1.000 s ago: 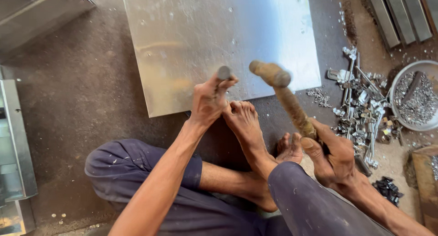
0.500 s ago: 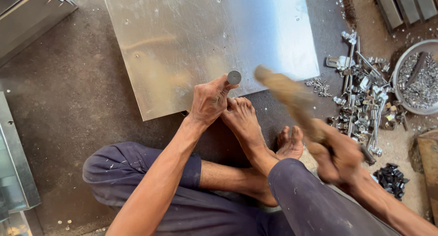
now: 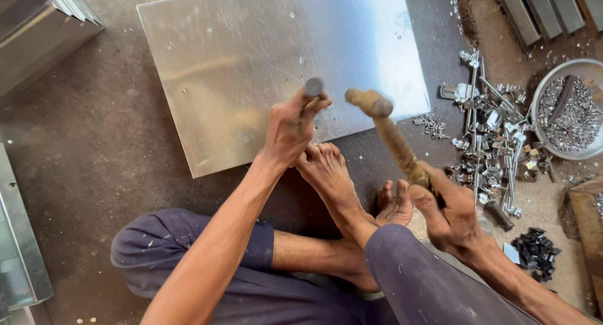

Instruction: The person assembles metal components by hand and with a hammer, attaching latches and hinges to metal panels and boxes.

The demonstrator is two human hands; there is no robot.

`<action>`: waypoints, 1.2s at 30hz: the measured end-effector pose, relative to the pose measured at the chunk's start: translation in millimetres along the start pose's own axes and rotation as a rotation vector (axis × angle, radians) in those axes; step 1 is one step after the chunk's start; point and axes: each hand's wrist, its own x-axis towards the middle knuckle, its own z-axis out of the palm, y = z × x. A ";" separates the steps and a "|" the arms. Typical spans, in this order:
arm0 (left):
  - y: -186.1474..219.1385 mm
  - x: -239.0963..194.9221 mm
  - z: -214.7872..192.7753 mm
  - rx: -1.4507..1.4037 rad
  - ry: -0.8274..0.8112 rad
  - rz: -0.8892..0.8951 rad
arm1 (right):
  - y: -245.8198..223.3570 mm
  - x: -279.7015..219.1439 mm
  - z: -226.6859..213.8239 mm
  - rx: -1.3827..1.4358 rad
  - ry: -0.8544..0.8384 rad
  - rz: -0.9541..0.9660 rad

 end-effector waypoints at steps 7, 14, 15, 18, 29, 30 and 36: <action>-15.3 16.9 14.4 0.126 -0.098 0.128 | -18.1 4.4 -19.8 -0.010 0.104 -0.096; -18.8 10.4 14.5 0.149 -0.118 0.168 | -28.9 15.8 -13.2 -0.017 0.001 0.103; -16.7 13.7 14.5 0.119 -0.104 0.184 | -26.0 20.6 -11.5 -0.041 -0.126 0.251; -13.8 20.6 12.7 0.062 -0.086 0.127 | -17.8 23.0 -7.8 0.022 0.020 -0.012; -9.8 13.0 7.5 0.028 -0.133 0.119 | -7.1 8.4 -5.8 0.035 0.101 0.013; -10.3 8.8 7.0 0.098 -0.176 0.114 | -6.1 4.2 -5.4 0.039 0.118 0.004; -14.7 9.3 4.6 0.191 -0.215 0.116 | -4.4 1.3 -7.3 0.070 0.117 -0.057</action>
